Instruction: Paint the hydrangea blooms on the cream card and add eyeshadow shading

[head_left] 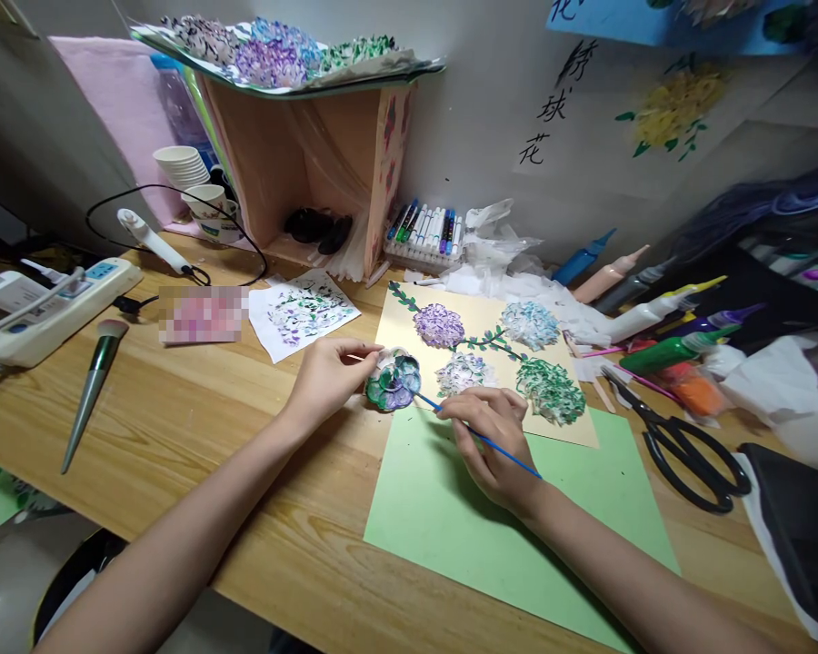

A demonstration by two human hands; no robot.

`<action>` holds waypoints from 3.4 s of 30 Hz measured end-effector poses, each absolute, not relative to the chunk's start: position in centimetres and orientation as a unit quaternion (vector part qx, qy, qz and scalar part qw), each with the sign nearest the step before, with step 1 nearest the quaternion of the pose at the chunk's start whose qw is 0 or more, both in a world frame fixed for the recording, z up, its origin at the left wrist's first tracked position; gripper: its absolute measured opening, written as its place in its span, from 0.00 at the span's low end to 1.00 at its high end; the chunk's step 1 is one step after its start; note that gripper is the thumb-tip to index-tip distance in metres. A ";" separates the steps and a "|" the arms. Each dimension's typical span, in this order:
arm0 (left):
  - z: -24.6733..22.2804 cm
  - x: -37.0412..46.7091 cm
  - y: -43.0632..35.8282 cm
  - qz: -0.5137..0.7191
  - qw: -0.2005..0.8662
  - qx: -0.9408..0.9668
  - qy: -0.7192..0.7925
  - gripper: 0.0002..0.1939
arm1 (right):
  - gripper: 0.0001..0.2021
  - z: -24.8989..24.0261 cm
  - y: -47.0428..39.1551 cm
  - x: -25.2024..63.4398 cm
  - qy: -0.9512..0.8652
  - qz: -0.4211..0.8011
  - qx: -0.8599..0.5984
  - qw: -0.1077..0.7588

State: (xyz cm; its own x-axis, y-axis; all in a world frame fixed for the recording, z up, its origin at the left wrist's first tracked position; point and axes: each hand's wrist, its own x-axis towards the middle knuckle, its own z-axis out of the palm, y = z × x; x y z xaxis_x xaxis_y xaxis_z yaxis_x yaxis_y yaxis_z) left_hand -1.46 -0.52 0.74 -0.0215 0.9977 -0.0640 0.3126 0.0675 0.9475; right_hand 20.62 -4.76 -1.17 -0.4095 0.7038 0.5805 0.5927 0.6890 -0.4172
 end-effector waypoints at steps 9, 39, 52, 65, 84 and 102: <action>1.4 -1.2 -0.6 0.394 0.469 0.519 0.595 0.18 | 0.10 -0.9 -4.7 20.7 -0.819 0.059 -0.409 0.399; 0.0 -1.4 -0.3 0.395 0.439 0.559 0.582 0.17 | 0.09 -1.4 -4.8 20.2 -0.810 0.075 -0.434 0.388; 0.2 -1.3 -0.2 0.378 0.435 0.561 0.594 0.18 | 0.08 -1.0 -4.9 20.6 -0.822 0.033 -0.415 0.388; 0.0 -1.4 -0.1 0.370 0.432 0.562 0.600 0.18 | 0.09 -1.2 -5.0 20.7 -0.802 0.066 -0.428 0.411; 0.2 -1.3 -0.4 0.393 0.421 0.576 0.581 0.16 | 0.10 -1.3 -4.9 20.5 -0.802 0.085 -0.447 0.386; 0.4 -1.4 -0.3 0.377 0.424 0.568 0.596 0.18 | 0.11 -0.9 -5.1 22.1 -0.745 0.108 -0.424 0.504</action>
